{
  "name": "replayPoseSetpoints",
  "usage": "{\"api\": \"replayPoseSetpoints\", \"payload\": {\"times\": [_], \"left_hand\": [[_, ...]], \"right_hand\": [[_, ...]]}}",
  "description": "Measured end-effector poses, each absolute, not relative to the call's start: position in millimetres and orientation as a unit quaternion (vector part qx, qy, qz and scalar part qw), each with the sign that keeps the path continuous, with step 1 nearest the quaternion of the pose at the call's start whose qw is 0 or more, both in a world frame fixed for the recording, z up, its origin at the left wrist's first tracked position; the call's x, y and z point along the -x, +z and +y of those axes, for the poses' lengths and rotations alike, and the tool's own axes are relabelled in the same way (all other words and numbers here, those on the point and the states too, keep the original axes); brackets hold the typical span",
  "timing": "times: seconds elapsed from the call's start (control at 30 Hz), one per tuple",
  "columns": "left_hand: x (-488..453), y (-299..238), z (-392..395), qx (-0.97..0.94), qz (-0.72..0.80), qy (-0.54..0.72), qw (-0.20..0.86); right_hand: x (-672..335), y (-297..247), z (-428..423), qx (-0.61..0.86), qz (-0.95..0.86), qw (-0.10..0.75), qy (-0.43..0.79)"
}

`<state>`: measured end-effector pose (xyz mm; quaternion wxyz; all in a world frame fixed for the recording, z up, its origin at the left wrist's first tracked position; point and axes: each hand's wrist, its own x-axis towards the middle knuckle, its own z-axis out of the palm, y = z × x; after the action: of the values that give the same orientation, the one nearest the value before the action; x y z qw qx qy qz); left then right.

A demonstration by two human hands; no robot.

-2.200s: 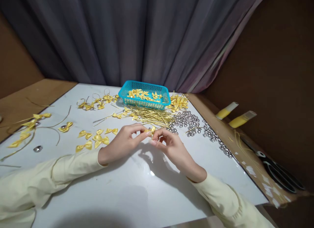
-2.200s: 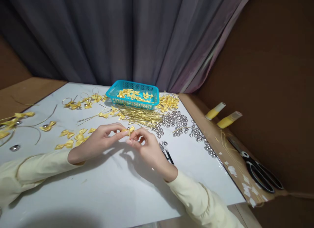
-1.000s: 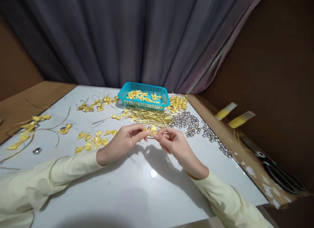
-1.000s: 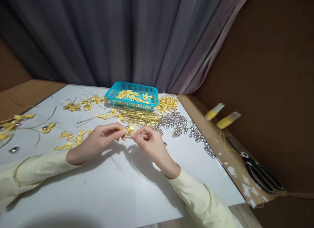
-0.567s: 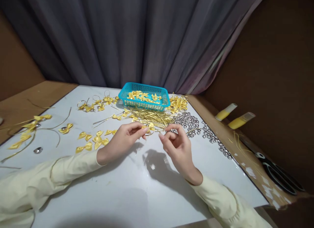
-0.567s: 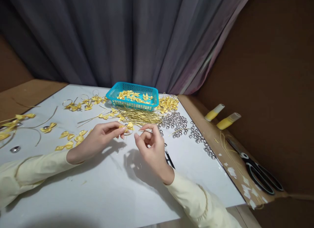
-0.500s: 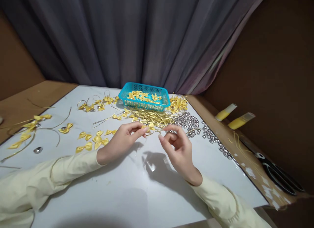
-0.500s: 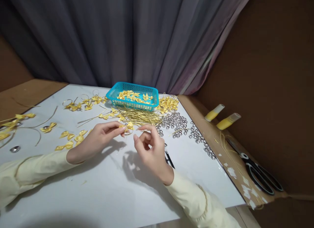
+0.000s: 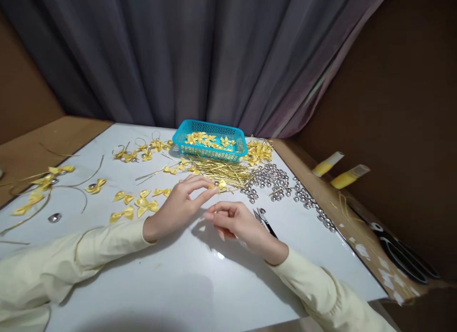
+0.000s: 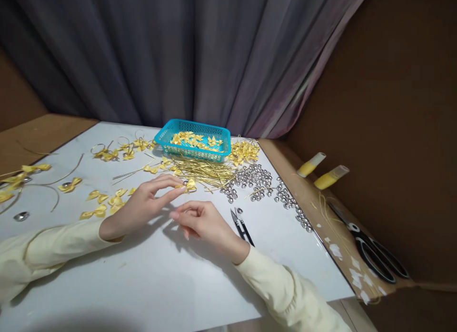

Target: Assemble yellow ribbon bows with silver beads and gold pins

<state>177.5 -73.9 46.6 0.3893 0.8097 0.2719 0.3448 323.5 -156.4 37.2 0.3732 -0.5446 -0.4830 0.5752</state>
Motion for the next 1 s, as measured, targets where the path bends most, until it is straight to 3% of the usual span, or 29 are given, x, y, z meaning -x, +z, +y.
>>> {"api": "replayPoseSetpoints", "payload": {"times": [0.1, 0.2, 0.27, 0.53, 0.87, 1.0], "left_hand": [[-177, 47, -69, -0.829, 0.284, 0.325, 0.355], [-176, 50, -64, -0.846, 0.287, 0.277, 0.354], [-176, 54, -63, -0.856, 0.269, 0.243, 0.369], [-172, 65, -70, -0.864, 0.189, 0.117, 0.452], [-169, 67, -62, -0.814, 0.100, 0.030, 0.571], [-169, 67, -58, -0.787, 0.079, 0.024, 0.611]], "right_hand": [[-337, 48, -159, 0.544, -0.561, 0.308, 0.543], [-354, 70, -165, 0.542, -0.643, 0.378, 0.388], [-363, 83, -169, 0.547, -0.634, 0.418, 0.353], [-369, 78, -161, 0.471, -0.451, 0.506, 0.565], [-386, 74, -153, 0.458, -0.363, 0.523, 0.621], [-393, 75, -151, 0.424, -0.264, 0.566, 0.656]]}}
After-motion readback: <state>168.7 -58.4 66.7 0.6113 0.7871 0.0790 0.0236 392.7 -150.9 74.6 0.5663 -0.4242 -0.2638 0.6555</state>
